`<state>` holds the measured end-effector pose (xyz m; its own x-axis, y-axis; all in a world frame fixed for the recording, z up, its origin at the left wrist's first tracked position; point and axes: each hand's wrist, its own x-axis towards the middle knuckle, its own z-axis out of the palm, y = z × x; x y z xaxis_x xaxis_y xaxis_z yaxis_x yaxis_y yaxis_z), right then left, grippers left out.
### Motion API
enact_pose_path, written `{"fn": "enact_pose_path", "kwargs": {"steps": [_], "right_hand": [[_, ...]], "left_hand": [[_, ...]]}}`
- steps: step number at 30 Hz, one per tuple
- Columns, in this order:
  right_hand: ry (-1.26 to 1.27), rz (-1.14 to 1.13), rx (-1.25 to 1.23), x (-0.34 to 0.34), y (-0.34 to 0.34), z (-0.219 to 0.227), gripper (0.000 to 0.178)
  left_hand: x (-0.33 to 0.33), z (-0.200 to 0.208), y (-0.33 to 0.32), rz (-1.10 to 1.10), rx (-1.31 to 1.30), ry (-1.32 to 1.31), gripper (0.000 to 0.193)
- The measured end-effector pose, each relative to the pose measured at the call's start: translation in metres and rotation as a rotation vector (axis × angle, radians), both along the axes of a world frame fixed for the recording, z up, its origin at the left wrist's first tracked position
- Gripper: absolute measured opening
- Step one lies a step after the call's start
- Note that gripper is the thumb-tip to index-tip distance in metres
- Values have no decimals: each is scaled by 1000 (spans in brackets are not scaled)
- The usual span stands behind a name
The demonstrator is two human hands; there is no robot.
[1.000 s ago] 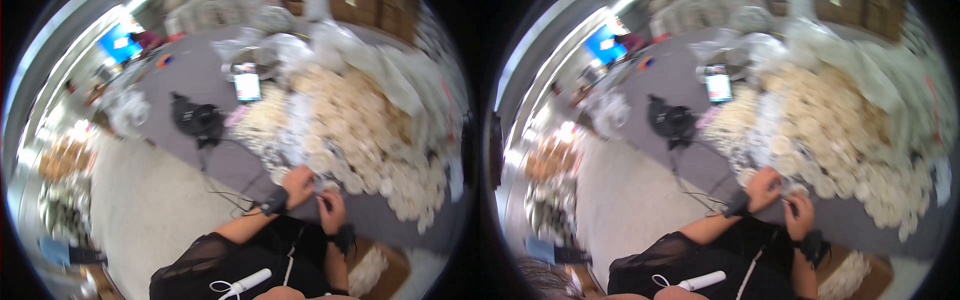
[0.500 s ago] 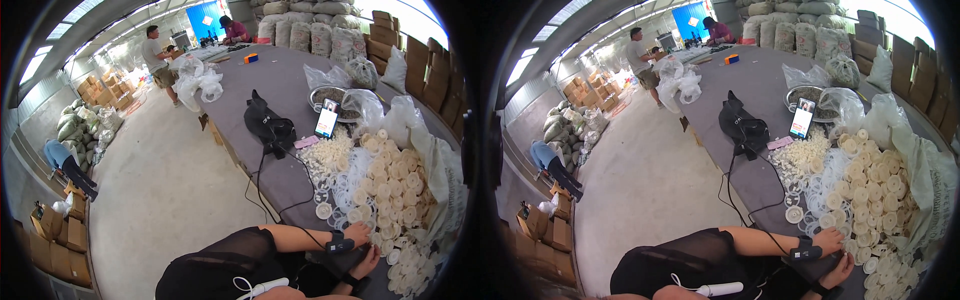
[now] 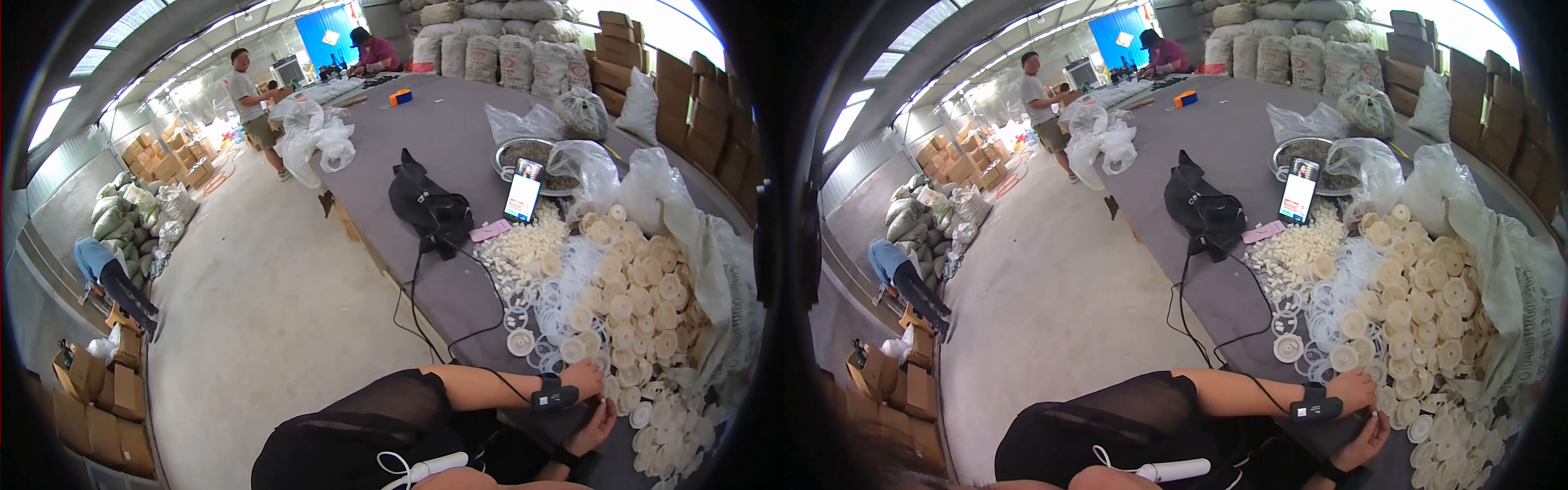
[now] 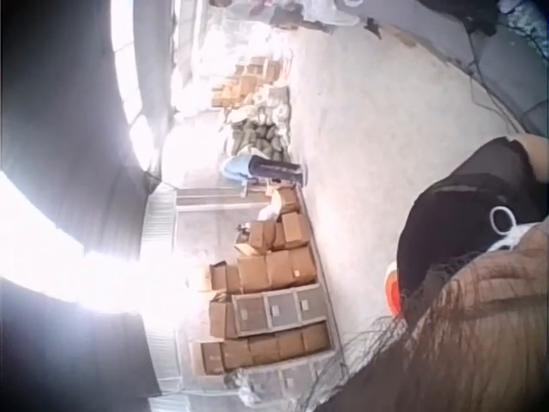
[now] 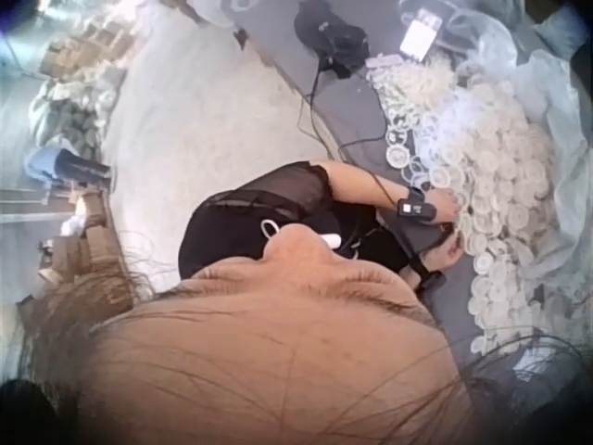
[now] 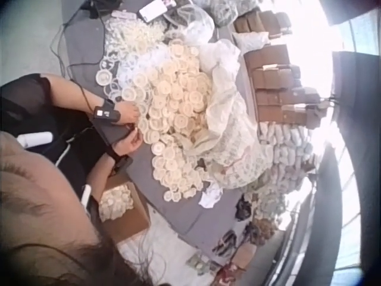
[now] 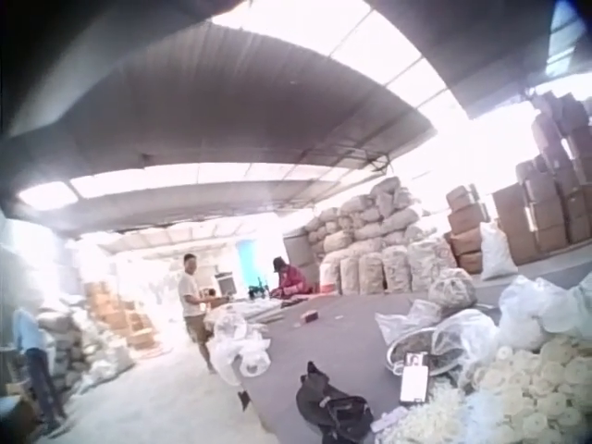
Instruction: The person assembles small white plastic components by hand at a workbench, fitting together white rings and plastic caps.
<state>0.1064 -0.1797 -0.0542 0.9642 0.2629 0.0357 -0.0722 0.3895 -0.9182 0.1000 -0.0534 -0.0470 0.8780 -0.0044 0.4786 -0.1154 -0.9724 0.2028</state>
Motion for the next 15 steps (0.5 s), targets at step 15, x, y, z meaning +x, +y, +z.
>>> {"fn": "enact_pose_path", "kwargs": {"steps": [15], "right_hand": [[36, -49, 49, 2, -1, -2, 19]], "left_hand": [[5, -17, -6, 53, -11, -102, 10]]}}
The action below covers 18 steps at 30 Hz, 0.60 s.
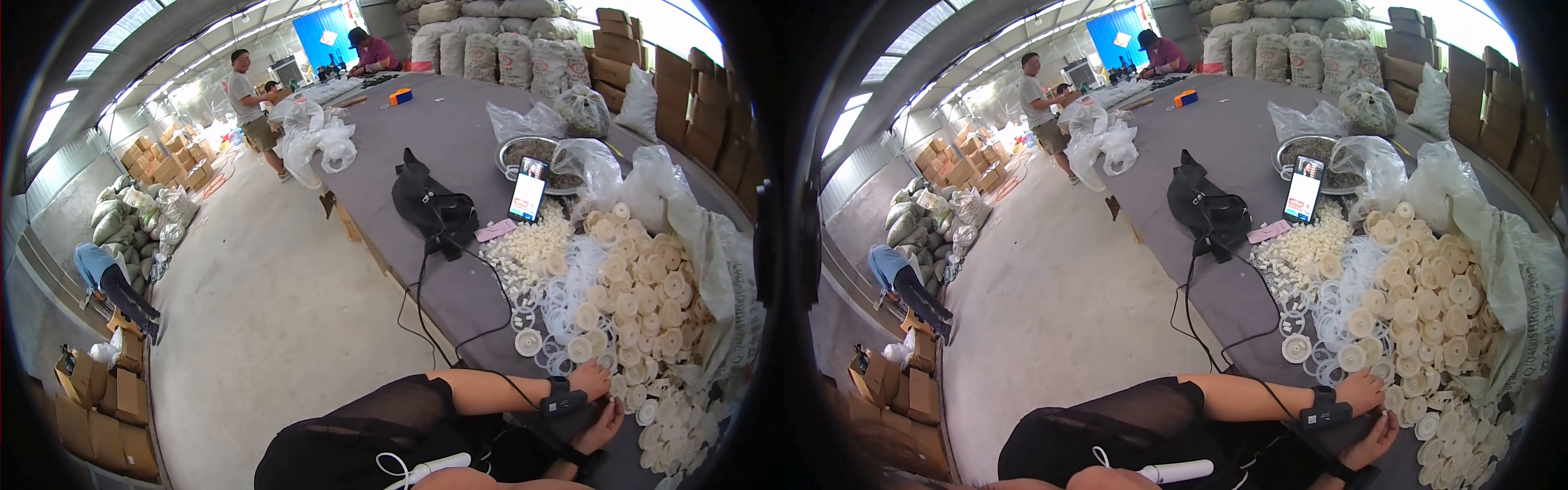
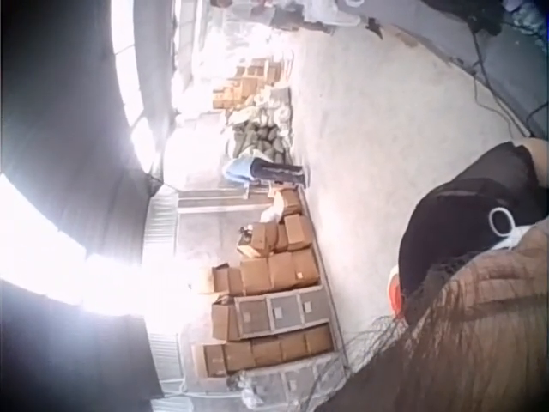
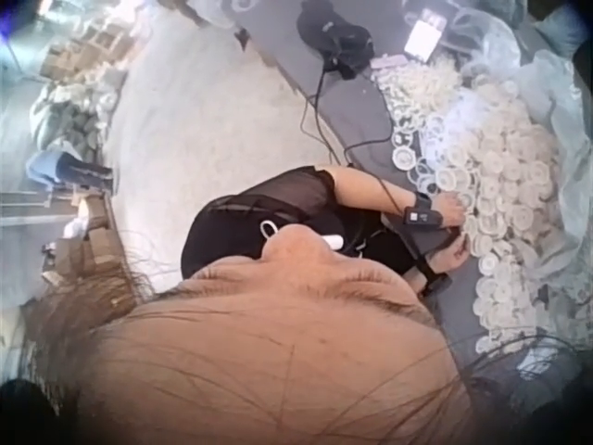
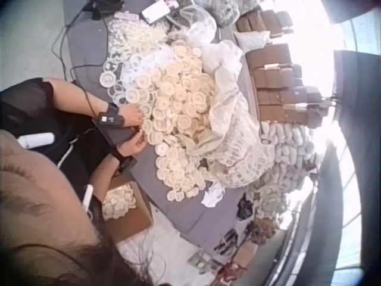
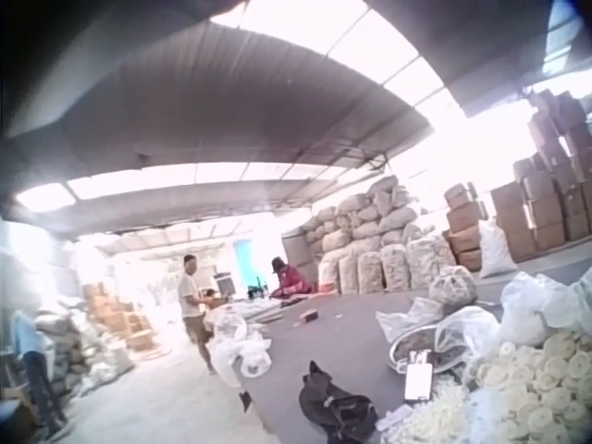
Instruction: The person assembles small white plastic components by hand at a workbench, fitting together white rings and plastic caps.
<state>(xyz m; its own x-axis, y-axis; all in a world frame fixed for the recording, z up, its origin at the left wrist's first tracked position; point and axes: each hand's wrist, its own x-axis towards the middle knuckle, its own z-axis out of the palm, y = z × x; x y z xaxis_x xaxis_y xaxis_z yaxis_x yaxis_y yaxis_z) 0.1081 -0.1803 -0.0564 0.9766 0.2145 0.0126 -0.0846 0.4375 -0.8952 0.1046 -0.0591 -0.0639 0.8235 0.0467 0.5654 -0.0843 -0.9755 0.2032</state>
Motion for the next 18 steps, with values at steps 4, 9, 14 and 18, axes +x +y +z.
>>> {"fn": "enact_pose_path", "kwargs": {"steps": [4, 9, 14, 18], "right_hand": [[-23, -6, -24, 2, 0, 1, 19], [-32, -47, -43, 4, -2, -6, 19], [-60, -66, -114, 3, -1, -3, 20], [-55, -77, -84, -1, 1, -1, 23]], "left_hand": [[0, 8, 0, 1, -11, 117, 11], [-3, 3, -1, -83, -18, 43, 11], [-16, 26, 12, -173, -194, 208, 15], [-29, 31, 18, -222, -293, 61, 23]]}}
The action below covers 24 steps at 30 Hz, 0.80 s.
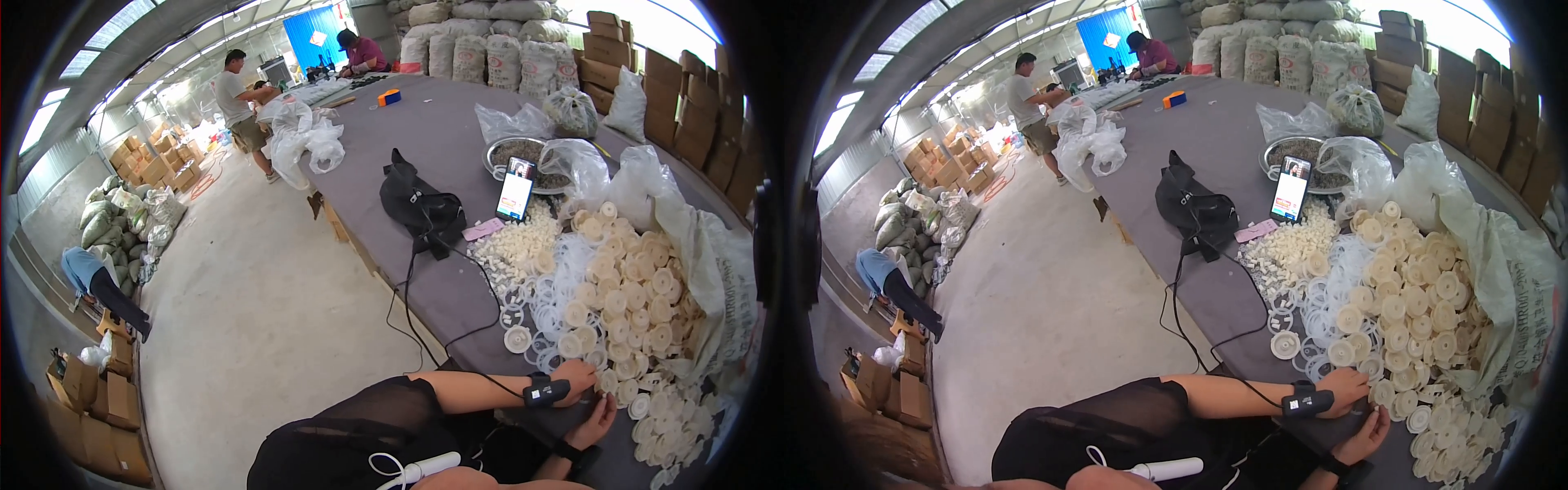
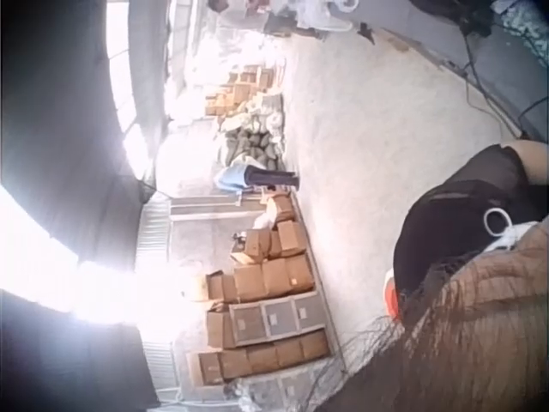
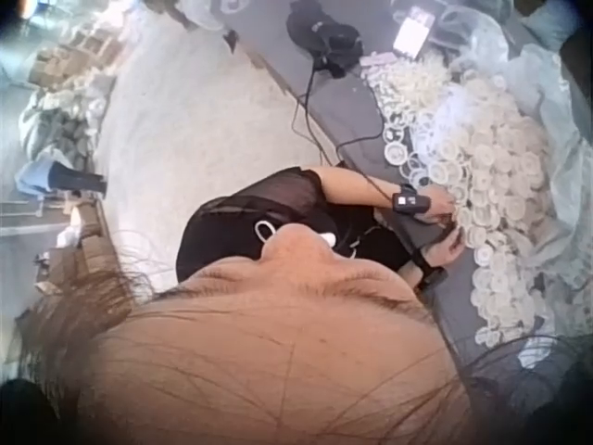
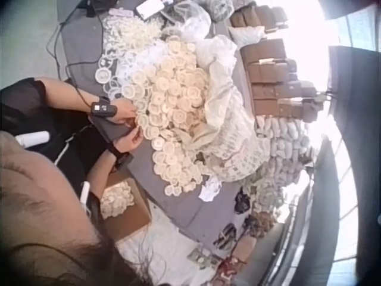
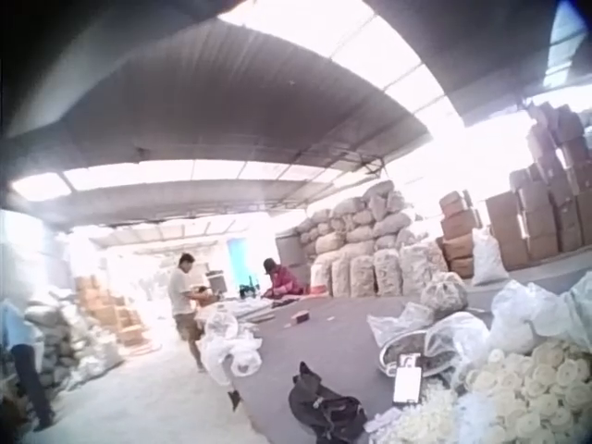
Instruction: The person assembles small white plastic components by hand at a workbench, fitting together white rings and plastic caps.
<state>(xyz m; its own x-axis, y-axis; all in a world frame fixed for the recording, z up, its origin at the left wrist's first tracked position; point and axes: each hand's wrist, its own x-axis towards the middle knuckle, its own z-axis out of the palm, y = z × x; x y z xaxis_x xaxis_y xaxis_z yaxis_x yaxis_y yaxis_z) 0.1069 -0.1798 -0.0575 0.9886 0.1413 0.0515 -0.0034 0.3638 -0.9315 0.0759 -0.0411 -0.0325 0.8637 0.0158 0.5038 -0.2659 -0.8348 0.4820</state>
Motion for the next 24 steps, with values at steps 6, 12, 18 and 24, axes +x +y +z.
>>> {"fn": "enact_pose_path", "kwargs": {"steps": [6, 12, 18, 24], "right_hand": [[24, -111, 95, -10, 5, 14, 22], [-16, -30, -26, -5, -7, 1, 24], [-57, 58, -66, -14, 3, 38, 25], [-150, 119, -212, -18, 2, 41, 20]], "left_hand": [[-16, 23, 3, -55, -391, -37, 21], [-7, 30, 5, -61, -273, -213, 23], [-18, 46, 1, -133, -300, -295, 21], [-40, 57, 8, -189, -650, 13, 24]]}}
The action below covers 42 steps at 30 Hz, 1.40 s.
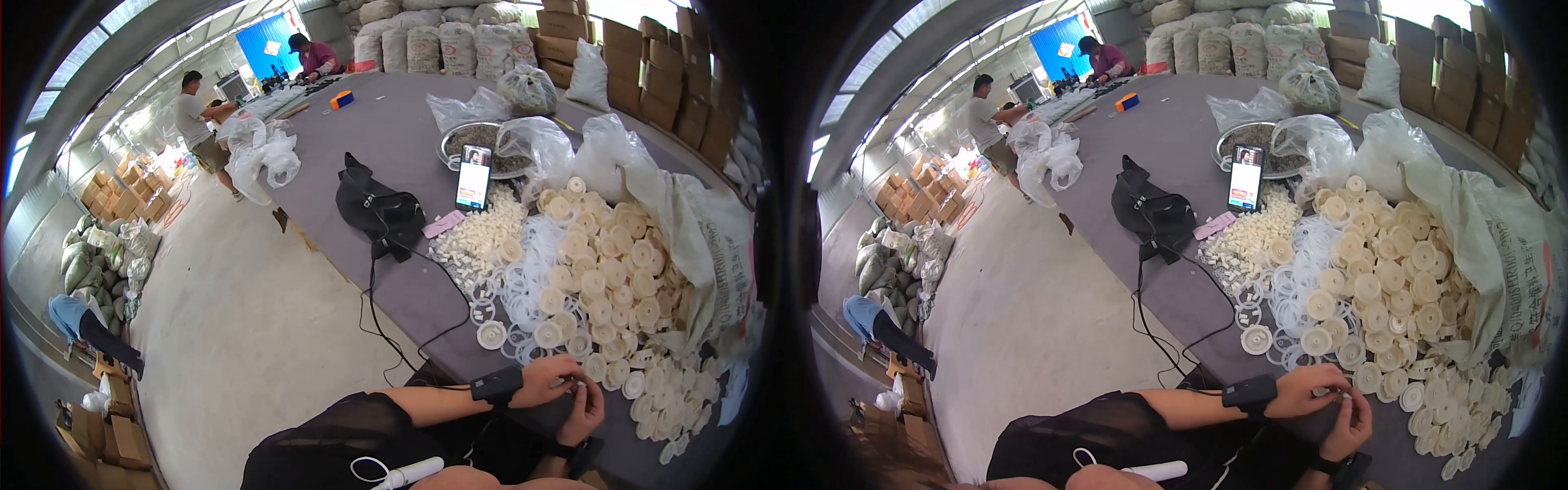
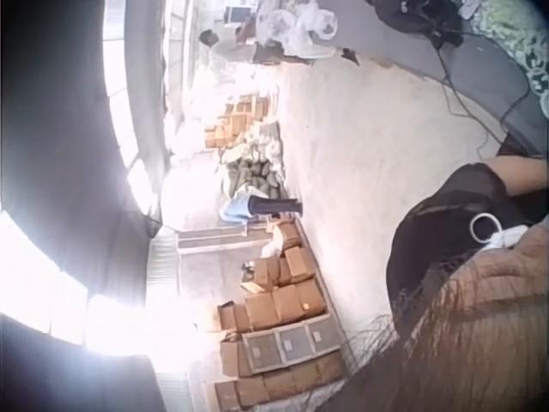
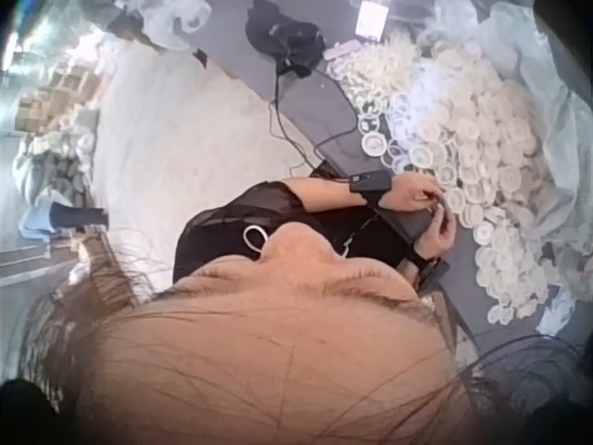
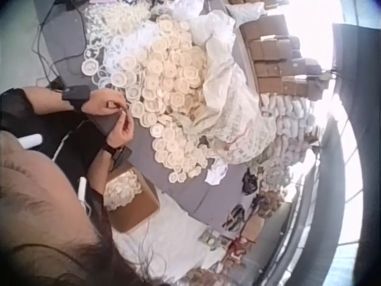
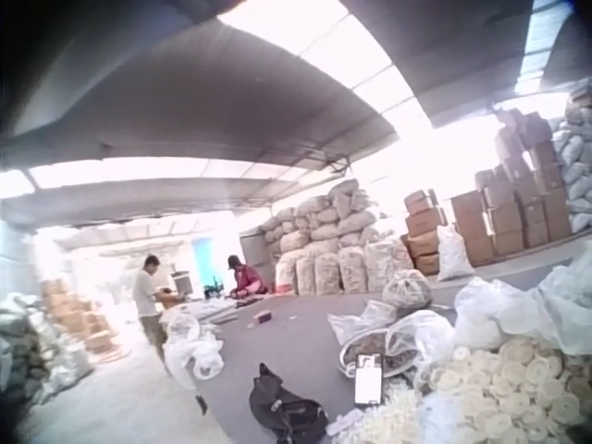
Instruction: The person assembles small white plastic components by hand at a workbench, fitting together white rings and plastic caps.
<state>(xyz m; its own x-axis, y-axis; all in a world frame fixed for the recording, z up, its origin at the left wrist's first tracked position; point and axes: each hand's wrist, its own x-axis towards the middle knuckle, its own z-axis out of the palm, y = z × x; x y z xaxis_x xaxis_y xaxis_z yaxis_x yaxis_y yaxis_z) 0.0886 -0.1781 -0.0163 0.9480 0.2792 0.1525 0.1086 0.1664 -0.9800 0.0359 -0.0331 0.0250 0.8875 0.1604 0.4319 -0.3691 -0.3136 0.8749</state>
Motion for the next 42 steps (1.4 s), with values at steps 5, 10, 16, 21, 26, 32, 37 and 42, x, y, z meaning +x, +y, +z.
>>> {"fn": "enact_pose_path", "kwargs": {"steps": [5, 10, 16, 21, 26, 32, 37, 42], "right_hand": [[62, 44, 9, -10, 0, 10, 19], [-221, 126, -191, -11, -3, 18, 18], [148, 201, 49, -15, -10, 8, 14], [255, 252, 196, -26, 17, 1, 27], [388, 251, 442, -27, 17, -4, 17], [353, 192, 534, -26, 5, 2, 15], [352, 102, 401, -28, 18, -1, 13], [392, 161, 369, -24, 9, -7, 14]], "left_hand": [[-14, -2, 3, -27, 68, 9, 26], [-21, -3, -2, 54, -227, 87, 26], [-30, 4, -1, 44, -95, 91, 36], [-40, 6, 9, 150, 248, 104, 39], [-56, 4, 16, 282, -67, 194, 36], [-69, -22, 87, 482, 515, 206, 31], [-55, -20, 77, 436, 698, 181, 30], [-12, -11, 55, 322, 597, 71, 32]]}}
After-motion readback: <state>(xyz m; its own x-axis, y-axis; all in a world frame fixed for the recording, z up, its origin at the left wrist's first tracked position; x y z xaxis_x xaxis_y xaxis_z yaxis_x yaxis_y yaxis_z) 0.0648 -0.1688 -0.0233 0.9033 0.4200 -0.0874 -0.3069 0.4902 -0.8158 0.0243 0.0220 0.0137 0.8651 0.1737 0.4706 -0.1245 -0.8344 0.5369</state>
